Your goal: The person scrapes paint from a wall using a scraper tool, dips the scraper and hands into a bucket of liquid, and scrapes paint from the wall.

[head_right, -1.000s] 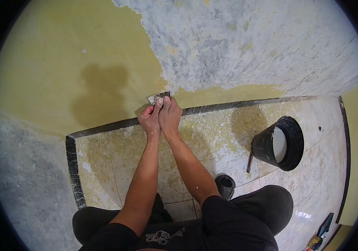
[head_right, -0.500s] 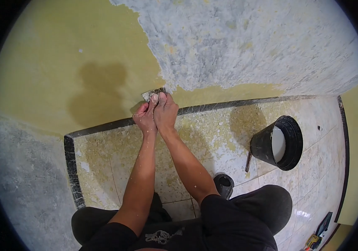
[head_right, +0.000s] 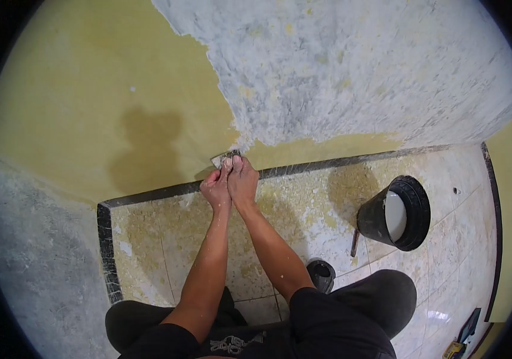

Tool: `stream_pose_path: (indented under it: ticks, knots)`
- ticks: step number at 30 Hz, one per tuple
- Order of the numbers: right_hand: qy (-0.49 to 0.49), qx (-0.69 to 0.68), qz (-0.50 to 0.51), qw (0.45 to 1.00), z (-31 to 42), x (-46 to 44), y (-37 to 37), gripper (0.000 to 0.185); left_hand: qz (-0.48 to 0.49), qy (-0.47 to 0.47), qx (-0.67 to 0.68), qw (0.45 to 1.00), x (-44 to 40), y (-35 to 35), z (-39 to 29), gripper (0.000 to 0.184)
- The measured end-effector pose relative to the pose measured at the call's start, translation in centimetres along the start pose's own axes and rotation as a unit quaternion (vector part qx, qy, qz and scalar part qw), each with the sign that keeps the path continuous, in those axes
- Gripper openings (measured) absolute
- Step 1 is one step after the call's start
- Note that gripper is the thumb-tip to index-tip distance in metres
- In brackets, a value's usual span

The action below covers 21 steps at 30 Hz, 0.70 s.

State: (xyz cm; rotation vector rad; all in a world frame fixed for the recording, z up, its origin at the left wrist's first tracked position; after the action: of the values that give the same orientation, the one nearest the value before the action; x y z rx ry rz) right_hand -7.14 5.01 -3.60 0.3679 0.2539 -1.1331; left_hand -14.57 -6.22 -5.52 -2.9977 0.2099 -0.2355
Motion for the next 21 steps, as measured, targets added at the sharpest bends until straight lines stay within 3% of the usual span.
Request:
stream_pose_path:
  ticks: [1, 3, 4, 5, 7, 8, 13, 17, 18, 19, 21]
  knots:
    - [-0.037, -0.021, 0.011, 0.999, -0.5, -0.1, -0.1, 0.038, 0.001, -0.003, 0.003, 1.000, -0.6, -0.1, 0.0, 0.037]
    - [-0.005, 0.043, 0.013, 0.999, 1.3, -0.9, 0.7, 0.037, -0.006, -0.018, -0.152, 0.988, -1.0, -0.1, -0.7, 0.035]
    - [-0.026, 0.020, 0.015, 0.999, 2.3, -1.4, 0.8, 0.035, 0.012, 0.015, -0.091, 0.996, 0.0, -0.7, -3.3, 0.031]
    - [-0.041, -0.005, 0.013, 0.999, 2.7, -1.6, 0.7, 0.034, 0.013, 0.019, -0.096, 0.995, 0.0, -0.9, -2.8, 0.031]
    - [-0.029, 0.002, 0.006, 1.000, 2.2, -1.4, 0.7, 0.034, 0.046, 0.009, 0.091, 0.995, -0.7, -1.4, -2.1, 0.028]
    - [-0.017, 0.016, 0.010, 1.000, 2.0, -1.4, 0.7, 0.033, 0.046, 0.017, 0.110, 0.993, -1.5, -1.4, -0.1, 0.026]
    - [-0.009, 0.012, -0.019, 1.000, 3.4, -2.4, 1.0, 0.037, 0.047, 0.010, 0.029, 0.998, -1.5, -1.9, -3.0, 0.029]
    - [0.074, 0.046, -0.015, 0.996, 4.2, -2.6, 1.1, 0.029, 0.024, 0.027, -0.028, 0.999, -1.8, -1.1, -0.7, 0.037]
    - [0.042, 0.044, 0.003, 0.998, 2.4, -1.7, 0.9, 0.033, -0.009, -0.018, -0.138, 0.990, -0.8, -0.7, -1.8, 0.039]
    - [0.009, 0.044, 0.020, 0.999, 1.7, -1.3, 0.7, 0.037, -0.008, -0.026, -0.132, 0.991, -0.7, -0.8, -1.9, 0.039]
    - [0.022, 0.032, 0.002, 0.999, 1.9, -2.0, 0.6, 0.037, 0.014, -0.011, 0.014, 1.000, -1.0, -1.1, -0.5, 0.037]
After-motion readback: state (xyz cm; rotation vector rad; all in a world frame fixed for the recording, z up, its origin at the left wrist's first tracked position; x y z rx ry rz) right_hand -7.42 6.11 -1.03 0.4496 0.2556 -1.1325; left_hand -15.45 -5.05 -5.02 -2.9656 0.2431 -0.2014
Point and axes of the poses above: each hand's wrist, its own x-axis away from the middle knuckle, its own y-axis out of the back of the hand, z = x × y, the point moved 9 cm from there along -x, towards the middle knuckle, and after that the axes turned 12 degrees about y, right-handed, at the moved point
